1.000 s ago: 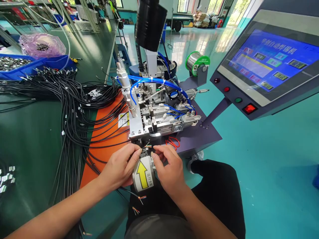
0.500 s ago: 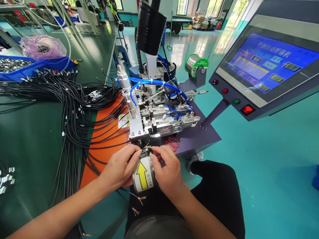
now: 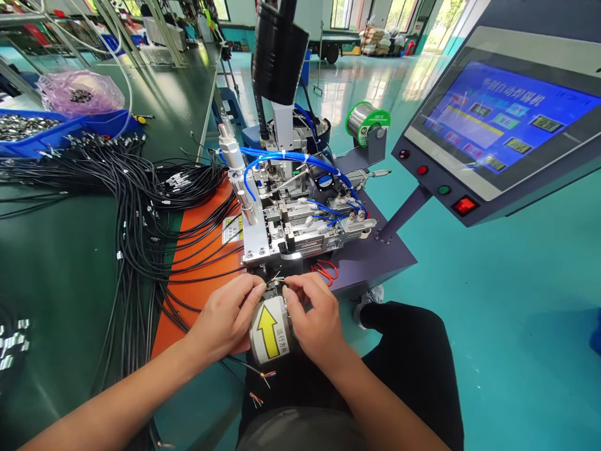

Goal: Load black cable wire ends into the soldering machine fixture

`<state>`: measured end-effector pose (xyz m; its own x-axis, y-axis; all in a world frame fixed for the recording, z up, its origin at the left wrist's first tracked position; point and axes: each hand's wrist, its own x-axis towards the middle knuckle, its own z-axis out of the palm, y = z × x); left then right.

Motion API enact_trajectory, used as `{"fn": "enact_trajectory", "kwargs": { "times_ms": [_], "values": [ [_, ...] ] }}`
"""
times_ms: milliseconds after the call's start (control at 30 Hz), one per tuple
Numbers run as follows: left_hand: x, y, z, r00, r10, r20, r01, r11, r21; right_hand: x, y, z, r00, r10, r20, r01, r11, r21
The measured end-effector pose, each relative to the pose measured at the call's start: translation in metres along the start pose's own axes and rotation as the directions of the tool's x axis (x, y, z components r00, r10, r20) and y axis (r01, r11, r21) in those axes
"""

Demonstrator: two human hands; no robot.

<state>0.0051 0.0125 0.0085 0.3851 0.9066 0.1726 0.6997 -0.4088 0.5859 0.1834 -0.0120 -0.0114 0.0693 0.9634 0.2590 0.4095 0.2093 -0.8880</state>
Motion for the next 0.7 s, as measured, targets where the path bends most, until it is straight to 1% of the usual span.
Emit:
{"fn": "enact_trajectory", "kwargs": {
  "times_ms": [433, 700],
  "values": [
    [0.001, 0.003, -0.001, 1.0, -0.023, 0.018, 0.024, 1.0, -0.01, 0.004, -0.004, 0.008, 0.999, 0.029, 0.02, -0.031, 0.996, 0.08],
    [0.0, 0.001, 0.001, 1.0, -0.021, -0.019, 0.02, 0.998, -0.056, 0.003, -0.003, 0.013, 0.998, -0.022, -0.062, 0.026, 0.997, 0.066]
  ]
}}
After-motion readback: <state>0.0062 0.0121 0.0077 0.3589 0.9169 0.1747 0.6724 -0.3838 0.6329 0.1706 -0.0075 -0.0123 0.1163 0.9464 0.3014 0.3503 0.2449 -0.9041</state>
